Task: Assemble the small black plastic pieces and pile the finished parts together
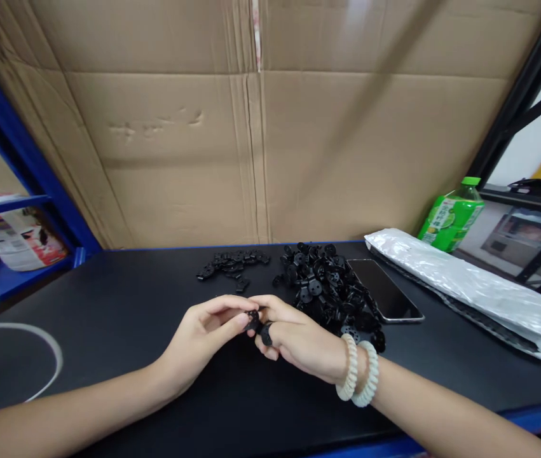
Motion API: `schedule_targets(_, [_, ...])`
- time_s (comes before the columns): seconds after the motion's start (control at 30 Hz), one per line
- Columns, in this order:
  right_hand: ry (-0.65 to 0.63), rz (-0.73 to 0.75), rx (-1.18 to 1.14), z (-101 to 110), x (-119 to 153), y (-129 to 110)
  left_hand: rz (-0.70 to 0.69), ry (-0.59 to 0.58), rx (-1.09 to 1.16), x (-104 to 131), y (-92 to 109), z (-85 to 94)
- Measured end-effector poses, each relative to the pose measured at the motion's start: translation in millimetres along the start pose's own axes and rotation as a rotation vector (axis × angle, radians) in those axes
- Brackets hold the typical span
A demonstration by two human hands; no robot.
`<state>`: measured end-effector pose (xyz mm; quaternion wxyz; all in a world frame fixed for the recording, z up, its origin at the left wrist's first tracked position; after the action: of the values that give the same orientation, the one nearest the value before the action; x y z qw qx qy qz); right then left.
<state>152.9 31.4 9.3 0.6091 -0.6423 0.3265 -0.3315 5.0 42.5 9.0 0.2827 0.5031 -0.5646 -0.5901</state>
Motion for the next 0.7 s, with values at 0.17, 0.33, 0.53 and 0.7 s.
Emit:
schedule_targets(0.17, [0.207,0.296,0.795,18.1,11.8,-23.7,-0.177,-0.025,-0.227,-2.4,3.1,5.1])
schedule_targets(0.33, [0.656,0.561,1.466,55.1,18.3,-53.8,-0.337,-0.213,-0.963,-21.8,-6.8,25.4])
schedule_targets(0.53, [0.747,0.575,1.392,66.9,22.1,-61.1,-0.313,-0.223,-1.074,-32.3,-12.8,39.7])
schedule_targets(0.7, [0.444,0.467,1.108,25.0,29.4,-48.6,-0.345,-0.245,-1.061,-25.8,-6.0,31.4])
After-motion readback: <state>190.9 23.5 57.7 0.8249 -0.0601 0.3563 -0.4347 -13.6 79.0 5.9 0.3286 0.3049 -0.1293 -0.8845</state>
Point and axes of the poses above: each hand's wrist, its own x-axis away from the middle knuckle, its own z-axis out of the back of the hand, y = z × x, the point moved 3 cm from there along -x, towards the middle knuckle, and after that the axes turned 10 degrees about x, right-handed, at the moved point
